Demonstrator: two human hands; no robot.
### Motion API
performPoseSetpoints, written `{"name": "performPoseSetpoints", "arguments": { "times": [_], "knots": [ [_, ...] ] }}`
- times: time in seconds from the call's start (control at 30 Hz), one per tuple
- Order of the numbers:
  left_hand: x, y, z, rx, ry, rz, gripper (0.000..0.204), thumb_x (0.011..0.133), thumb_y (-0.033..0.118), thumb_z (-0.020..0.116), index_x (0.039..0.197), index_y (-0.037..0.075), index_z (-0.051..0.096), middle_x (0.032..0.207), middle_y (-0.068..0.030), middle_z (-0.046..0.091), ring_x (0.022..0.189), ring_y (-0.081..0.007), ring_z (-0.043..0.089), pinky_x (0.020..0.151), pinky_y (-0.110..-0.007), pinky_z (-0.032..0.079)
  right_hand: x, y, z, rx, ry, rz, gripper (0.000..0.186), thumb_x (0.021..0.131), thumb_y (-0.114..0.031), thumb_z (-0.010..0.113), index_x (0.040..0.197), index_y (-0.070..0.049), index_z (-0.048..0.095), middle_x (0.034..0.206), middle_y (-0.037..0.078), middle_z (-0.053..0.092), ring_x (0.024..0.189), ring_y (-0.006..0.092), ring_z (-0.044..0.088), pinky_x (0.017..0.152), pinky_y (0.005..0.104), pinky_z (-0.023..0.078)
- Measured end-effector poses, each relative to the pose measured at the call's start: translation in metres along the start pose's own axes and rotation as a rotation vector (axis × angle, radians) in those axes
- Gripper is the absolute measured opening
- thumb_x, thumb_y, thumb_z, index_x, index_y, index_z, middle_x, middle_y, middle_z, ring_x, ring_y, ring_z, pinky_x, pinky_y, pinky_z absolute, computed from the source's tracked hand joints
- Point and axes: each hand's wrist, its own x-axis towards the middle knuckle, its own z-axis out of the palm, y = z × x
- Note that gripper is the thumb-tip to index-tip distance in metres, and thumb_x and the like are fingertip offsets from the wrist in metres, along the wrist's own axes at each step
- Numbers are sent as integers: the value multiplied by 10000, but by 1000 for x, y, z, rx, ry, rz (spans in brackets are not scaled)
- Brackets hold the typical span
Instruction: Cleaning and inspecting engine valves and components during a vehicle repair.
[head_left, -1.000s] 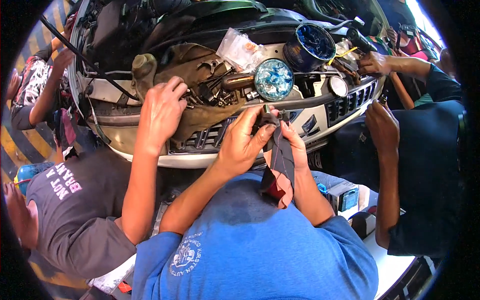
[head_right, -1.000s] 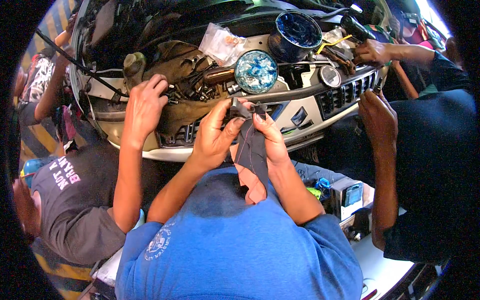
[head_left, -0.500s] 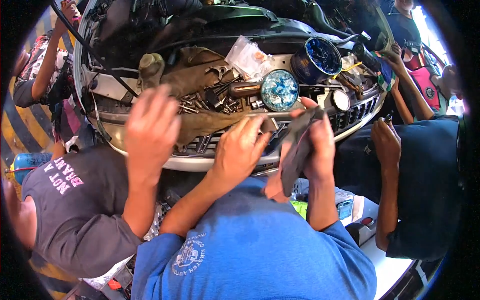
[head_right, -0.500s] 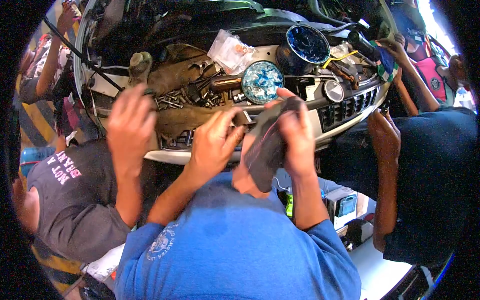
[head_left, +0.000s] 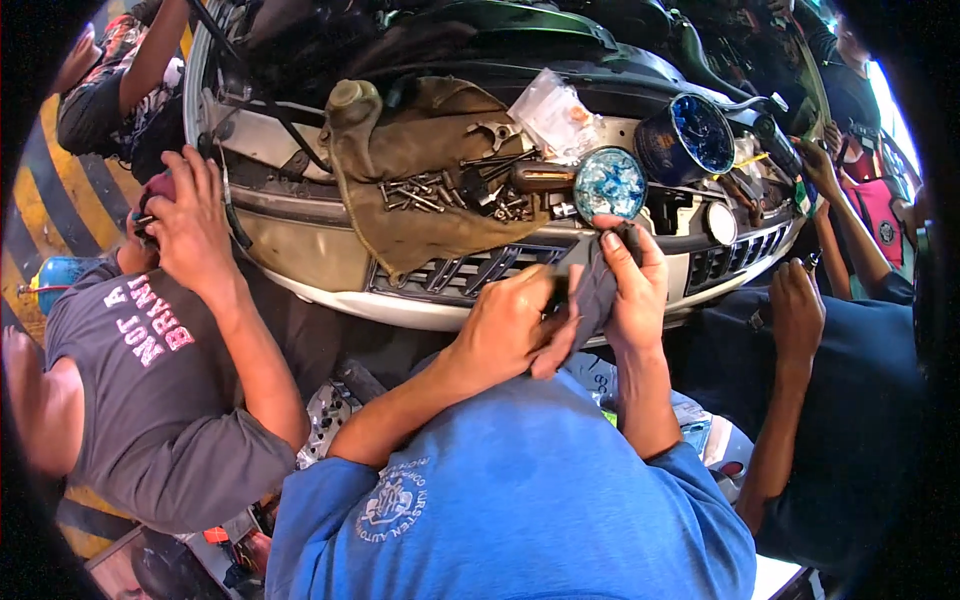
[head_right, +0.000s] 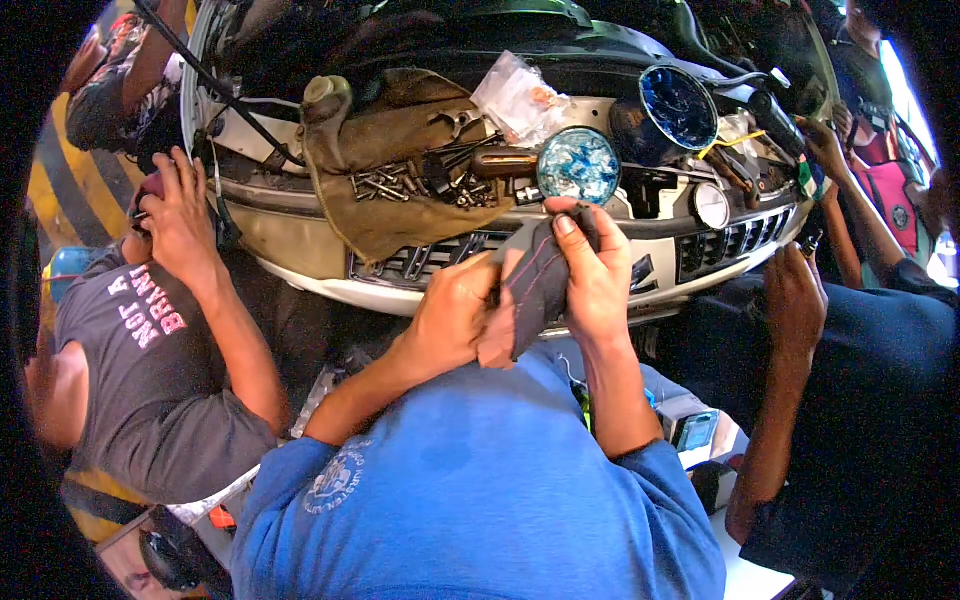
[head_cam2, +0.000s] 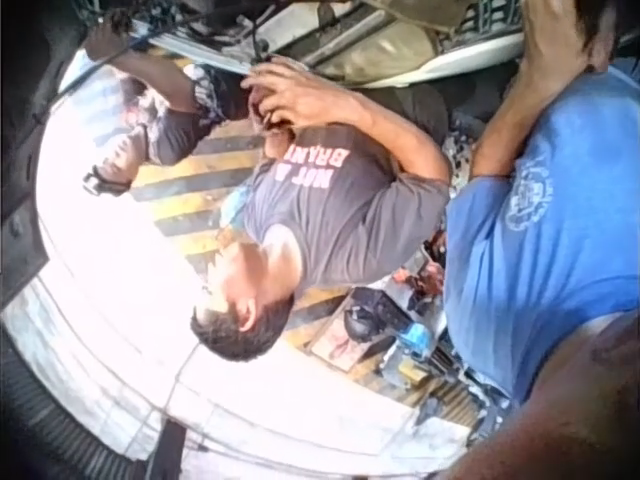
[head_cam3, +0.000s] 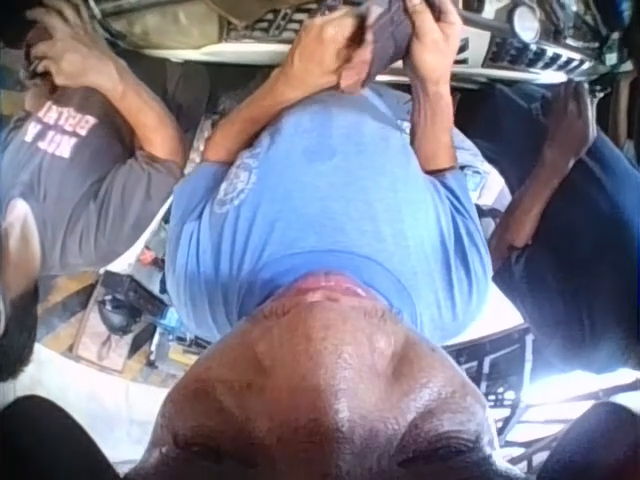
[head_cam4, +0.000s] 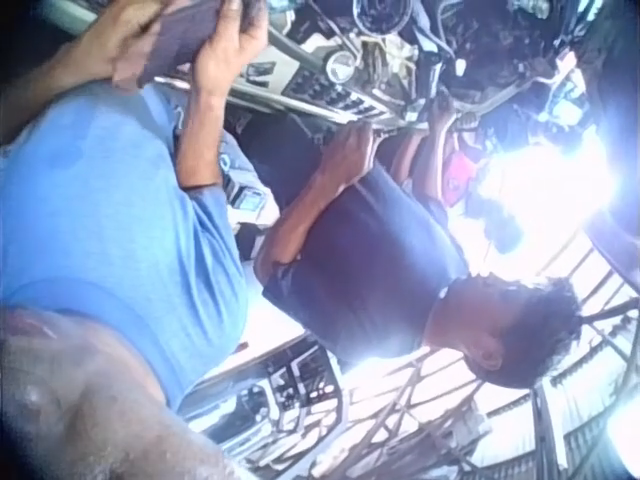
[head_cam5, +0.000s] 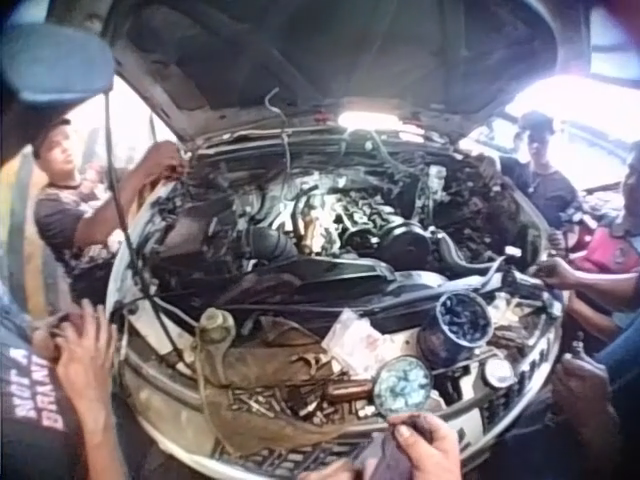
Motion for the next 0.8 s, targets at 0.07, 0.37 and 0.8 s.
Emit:
{"name": "performPoseSetpoints", "arguments": {
  "times": [0.07,0.37,0.8],
  "knots": [
    [-2,1,-4,-64,58,-78,258,796,122,622,982,-50,573,914,-236,596,784,-406,597,660,-424,472,3,3,-8,73,-42,107,190,912,-108,581,1078,-20,609,842,15,601,710,82,541,631,213,454],
    [19,-47,-92,190,471,-75,279,852,187,639,1025,-27,595,888,-138,570,759,-243,564,649,-328,432,-8,27,-52,876,-370,489,643,871,-370,514,1342,46,374,1085,156,489,855,220,485,653,301,423],
    [72,-67,-130,529,159,-242,361,823,263,633,1011,-46,621,946,-232,612,929,-378,593,815,-432,452,-30,36,-43,839,-287,511,742,848,-448,498,1357,65,329,1165,189,470,984,268,483,832,354,406]
  ]
}}
